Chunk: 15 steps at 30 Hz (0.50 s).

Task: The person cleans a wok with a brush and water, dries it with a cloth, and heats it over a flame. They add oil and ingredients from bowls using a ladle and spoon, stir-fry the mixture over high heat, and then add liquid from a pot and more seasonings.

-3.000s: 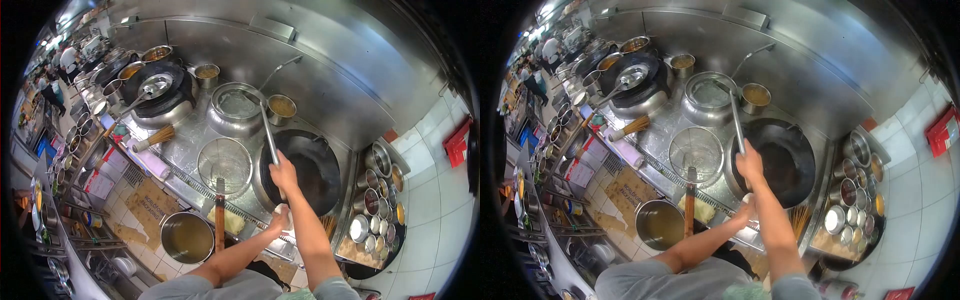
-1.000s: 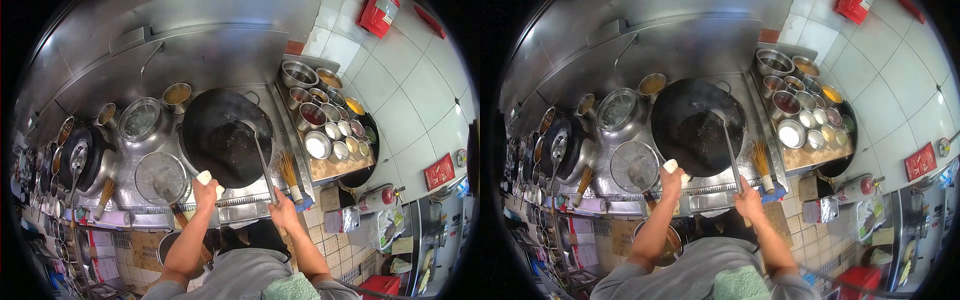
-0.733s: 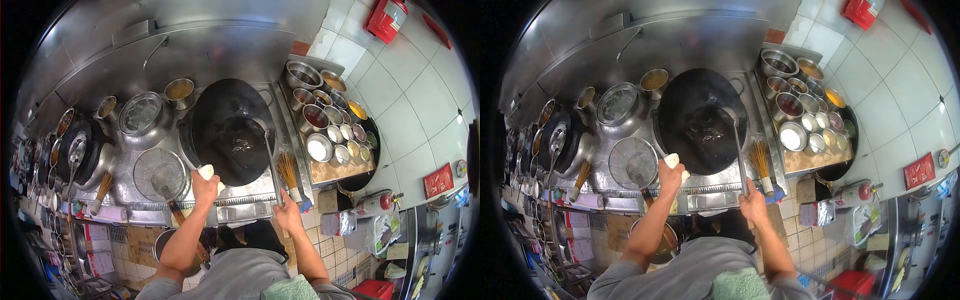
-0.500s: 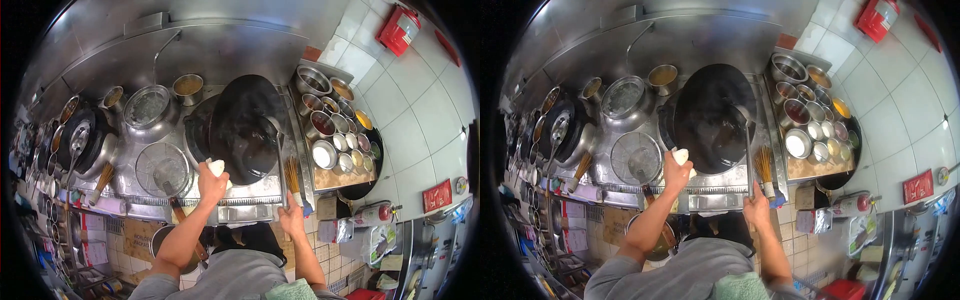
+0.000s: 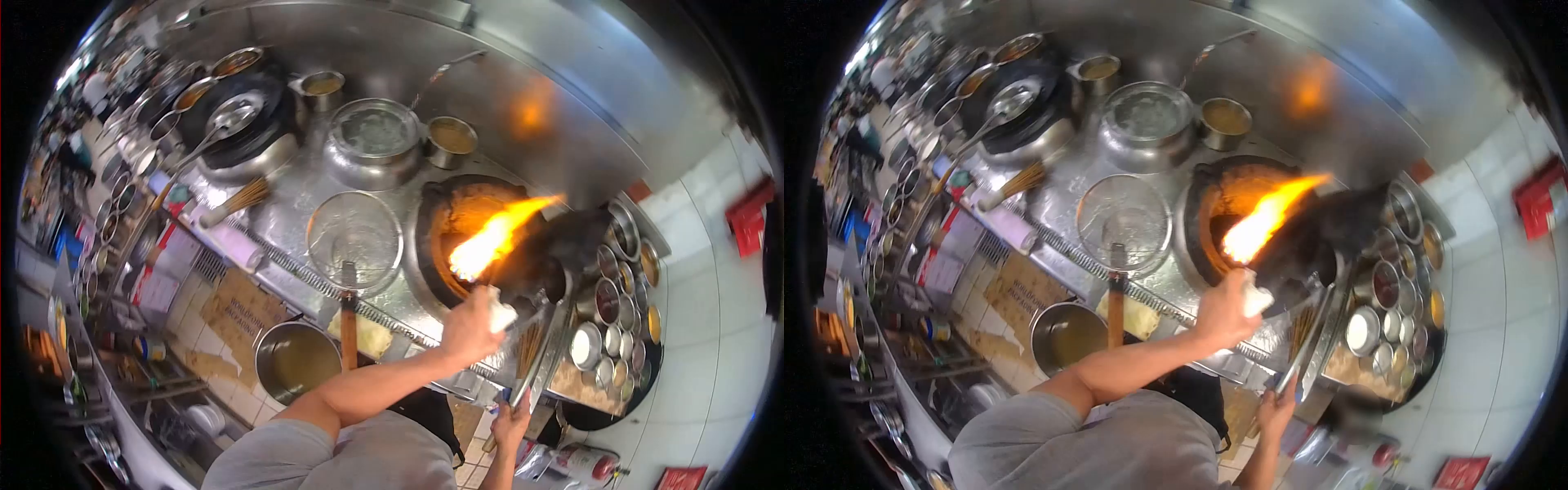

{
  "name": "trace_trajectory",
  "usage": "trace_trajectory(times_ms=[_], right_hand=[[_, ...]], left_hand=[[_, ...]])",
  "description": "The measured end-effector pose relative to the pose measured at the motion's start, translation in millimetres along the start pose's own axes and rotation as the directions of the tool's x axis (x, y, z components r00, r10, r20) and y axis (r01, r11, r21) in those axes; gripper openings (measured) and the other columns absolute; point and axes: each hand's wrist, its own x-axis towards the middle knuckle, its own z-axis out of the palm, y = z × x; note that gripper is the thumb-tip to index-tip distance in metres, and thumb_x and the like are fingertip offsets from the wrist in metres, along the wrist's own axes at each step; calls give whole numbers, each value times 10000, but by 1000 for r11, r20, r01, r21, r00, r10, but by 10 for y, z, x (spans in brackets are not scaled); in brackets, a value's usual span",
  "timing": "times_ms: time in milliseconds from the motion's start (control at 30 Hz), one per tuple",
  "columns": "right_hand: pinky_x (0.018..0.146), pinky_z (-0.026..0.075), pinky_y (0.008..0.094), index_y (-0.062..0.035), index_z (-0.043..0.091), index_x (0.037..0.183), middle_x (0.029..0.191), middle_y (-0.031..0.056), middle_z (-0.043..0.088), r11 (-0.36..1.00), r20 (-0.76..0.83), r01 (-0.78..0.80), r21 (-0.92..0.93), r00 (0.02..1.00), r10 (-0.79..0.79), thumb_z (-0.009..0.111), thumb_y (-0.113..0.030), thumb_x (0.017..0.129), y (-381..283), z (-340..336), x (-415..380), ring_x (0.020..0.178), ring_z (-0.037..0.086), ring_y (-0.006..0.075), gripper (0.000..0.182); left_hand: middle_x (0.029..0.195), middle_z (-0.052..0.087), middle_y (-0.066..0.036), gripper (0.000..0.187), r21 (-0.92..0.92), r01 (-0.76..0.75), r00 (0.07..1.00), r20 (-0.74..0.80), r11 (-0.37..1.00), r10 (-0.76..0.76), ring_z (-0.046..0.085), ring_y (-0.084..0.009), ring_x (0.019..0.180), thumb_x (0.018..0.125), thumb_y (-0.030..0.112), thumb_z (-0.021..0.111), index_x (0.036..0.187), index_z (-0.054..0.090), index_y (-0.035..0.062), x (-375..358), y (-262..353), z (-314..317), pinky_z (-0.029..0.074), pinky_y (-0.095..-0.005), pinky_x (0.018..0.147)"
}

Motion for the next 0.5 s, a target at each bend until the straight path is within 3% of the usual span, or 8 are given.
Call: trace_trajectory(times_ms=[33,67,133,233,267,333,433,500], right_hand=[[524,433,285,-14,325,1585,833,52,615,999,13,-40,14,999,40,546,49,872,27,-5,3,600,545,124,749],[688,481,295,13,356,1564,986,100,649,993,17,-115,26,993,115,532,72,847,-121,-31,-31,785,598,159,741],[866,525,305,45,389,1540,1141,149,685,974,37,-225,33,974,224,522,93,824,-396,-97,-94,984,653,197,730],[898,519,310,56,394,1532,1150,154,689,965,75,-261,6,963,259,534,87,832,-824,-100,28,1010,660,206,714],[902,520,314,58,396,1530,1153,154,691,970,79,-241,-20,967,242,537,85,836,-953,-83,85,1008,663,209,709],[889,529,329,55,402,1529,1158,153,695,986,74,-117,-121,989,127,540,83,847,-1188,-1,206,973,674,215,696],[863,536,337,37,419,1525,1118,147,710,929,31,355,-110,935,-353,551,58,873,-1707,381,559,922,684,214,665],[888,516,365,-30,457,1516,1081,176,735,929,133,359,-89,929,-346,581,-10,885,-2237,680,886,983,701,295,644]], left_hand=[[1024,673,-274,628,-5,-41,999,-14,999,41,696,-444,894,739,181,780,1248,465,-9,-27,6,7,551,-525,781],[1050,673,-279,652,-41,-14,1000,-10,999,13,689,-456,919,744,184,781,1284,463,5,-57,-22,36,546,-531,803],[1102,673,-287,704,-120,33,999,11,992,-32,675,-481,968,753,189,783,1357,457,32,-112,-66,82,535,-544,848],[1082,674,-296,698,-141,179,983,-18,974,-183,676,-489,958,755,198,777,1339,445,11,-67,-132,-59,536,-547,831],[1052,676,-310,671,-156,327,945,38,932,-325,675,-499,952,766,215,764,1309,437,-6,-47,-237,-73,536,-554,828],[1018,678,-339,654,-175,446,894,48,878,-445,677,-513,939,777,249,751,1260,422,-44,-75,-531,-65,535,-560,833],[1003,679,-357,664,-177,583,809,34,793,-587,678,-517,946,792,283,740,1218,399,-95,-193,-865,53,533,-545,857],[1051,666,-372,702,-250,626,767,31,738,-640,669,-503,1028,790,301,744,1210,390,-136,-265,-1077,201,522,-511,913]])
